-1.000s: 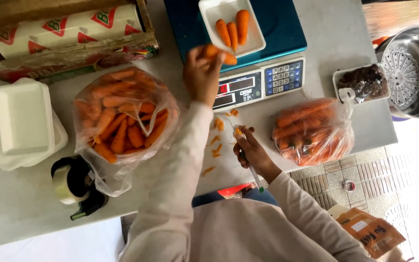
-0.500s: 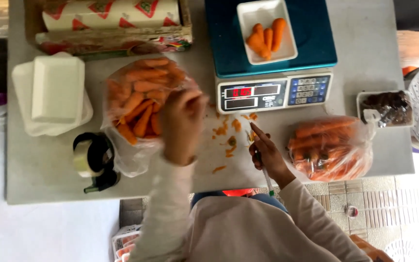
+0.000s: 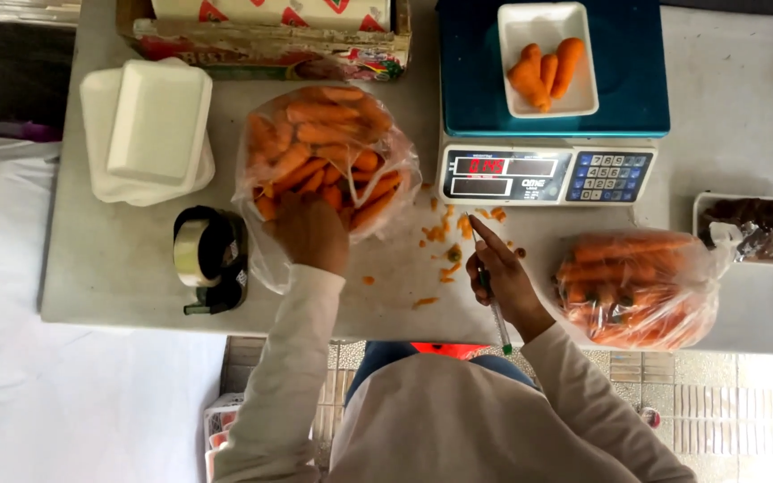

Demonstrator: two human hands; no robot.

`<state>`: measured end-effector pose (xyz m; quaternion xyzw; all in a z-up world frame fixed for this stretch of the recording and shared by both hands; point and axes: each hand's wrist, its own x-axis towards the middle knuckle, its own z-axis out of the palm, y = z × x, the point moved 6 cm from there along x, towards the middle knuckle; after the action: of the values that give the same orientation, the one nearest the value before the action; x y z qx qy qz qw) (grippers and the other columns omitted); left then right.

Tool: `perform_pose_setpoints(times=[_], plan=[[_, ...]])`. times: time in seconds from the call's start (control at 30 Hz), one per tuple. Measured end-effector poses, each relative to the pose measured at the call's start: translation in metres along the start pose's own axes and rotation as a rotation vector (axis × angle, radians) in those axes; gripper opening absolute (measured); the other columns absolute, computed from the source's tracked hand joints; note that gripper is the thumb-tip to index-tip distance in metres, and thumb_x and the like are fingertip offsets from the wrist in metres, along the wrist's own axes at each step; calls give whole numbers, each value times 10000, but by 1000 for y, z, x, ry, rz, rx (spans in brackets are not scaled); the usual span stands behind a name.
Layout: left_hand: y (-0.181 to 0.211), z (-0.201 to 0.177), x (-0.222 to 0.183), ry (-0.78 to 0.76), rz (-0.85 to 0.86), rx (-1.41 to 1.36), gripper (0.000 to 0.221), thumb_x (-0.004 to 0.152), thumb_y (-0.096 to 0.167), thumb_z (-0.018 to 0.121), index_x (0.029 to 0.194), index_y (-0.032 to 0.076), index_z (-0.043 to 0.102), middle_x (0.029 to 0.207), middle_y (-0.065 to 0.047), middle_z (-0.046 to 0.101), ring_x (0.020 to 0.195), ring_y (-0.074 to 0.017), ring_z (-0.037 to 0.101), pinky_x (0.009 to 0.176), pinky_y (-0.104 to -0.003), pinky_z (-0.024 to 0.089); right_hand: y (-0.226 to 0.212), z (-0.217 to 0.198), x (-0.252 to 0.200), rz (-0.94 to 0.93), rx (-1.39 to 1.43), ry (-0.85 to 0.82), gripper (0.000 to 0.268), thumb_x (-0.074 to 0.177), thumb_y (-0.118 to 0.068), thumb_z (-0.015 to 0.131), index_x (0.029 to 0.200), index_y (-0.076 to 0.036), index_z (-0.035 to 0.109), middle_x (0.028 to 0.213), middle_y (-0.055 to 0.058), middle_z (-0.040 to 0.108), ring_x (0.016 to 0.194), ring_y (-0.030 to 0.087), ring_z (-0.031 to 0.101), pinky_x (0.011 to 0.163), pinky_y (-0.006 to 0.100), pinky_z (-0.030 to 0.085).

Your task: Peeling carrots using a knife and placing them on a digital scale for weighing and bagging.

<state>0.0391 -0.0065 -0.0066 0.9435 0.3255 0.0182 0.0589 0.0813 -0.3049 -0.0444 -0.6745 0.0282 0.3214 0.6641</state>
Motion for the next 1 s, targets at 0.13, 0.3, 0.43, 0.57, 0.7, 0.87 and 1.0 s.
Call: perform_pose_setpoints(times=[0.13,0.3,0.43,0.57,0.7,0.87,1.0], plan=[[-10,-36,-2,93,59,-359,497,759,453,761,1078,93,633,1061,-136,623,999,-371,668,798,-556,538,-13,4,-5,-30,39,13,497,1070,-179,382,1565,-141,392,649,102,506,365,169,467,265,254,374],[9,-59,-24,-63,208,-1272,483,802,202,850,1215,72,635,1011,-94,598,860,-206,686,753,-312,585,-35,9,-17,-92,46,4,494,1072,-182,370,1563,-133,387,643,75,475,372,153,463,268,251,382],[51,-58,-35,-214,366,-1650,500,741,56,903,1196,-3,705,973,-73,607,806,-100,592,751,-219,549,-72,21,-36,-294,5,-121,494,1055,-200,395,1516,-27,417,614,92,508,347,164,506,261,257,409],[92,-72,-55,-412,413,-1788,520,871,33,797,1355,-3,611,1206,-140,661,1056,-147,651,951,-306,568,-113,43,-72,-554,-108,-334,585,1007,-88,440,1555,55,294,619,102,558,368,167,549,313,245,469],[104,-76,-62,-323,507,-1548,594,848,90,837,1397,67,610,1147,-110,719,977,-132,683,842,-240,585,-129,41,-86,-653,-304,-323,674,943,-8,537,1557,81,273,645,70,616,431,133,582,384,222,496],[108,-96,-64,-78,670,-1347,489,793,62,865,1258,84,716,1092,-91,763,949,-216,738,836,-324,600,-144,35,-90,-780,-591,-232,636,982,-95,556,1553,70,329,719,95,654,538,208,618,509,309,516],[111,-91,-66,-83,689,-1348,509,757,41,875,1241,92,726,1087,-92,769,949,-229,735,838,-338,599,-144,30,-91,-758,-595,-223,620,982,-108,563,1546,54,363,720,78,656,547,199,622,534,305,522]])
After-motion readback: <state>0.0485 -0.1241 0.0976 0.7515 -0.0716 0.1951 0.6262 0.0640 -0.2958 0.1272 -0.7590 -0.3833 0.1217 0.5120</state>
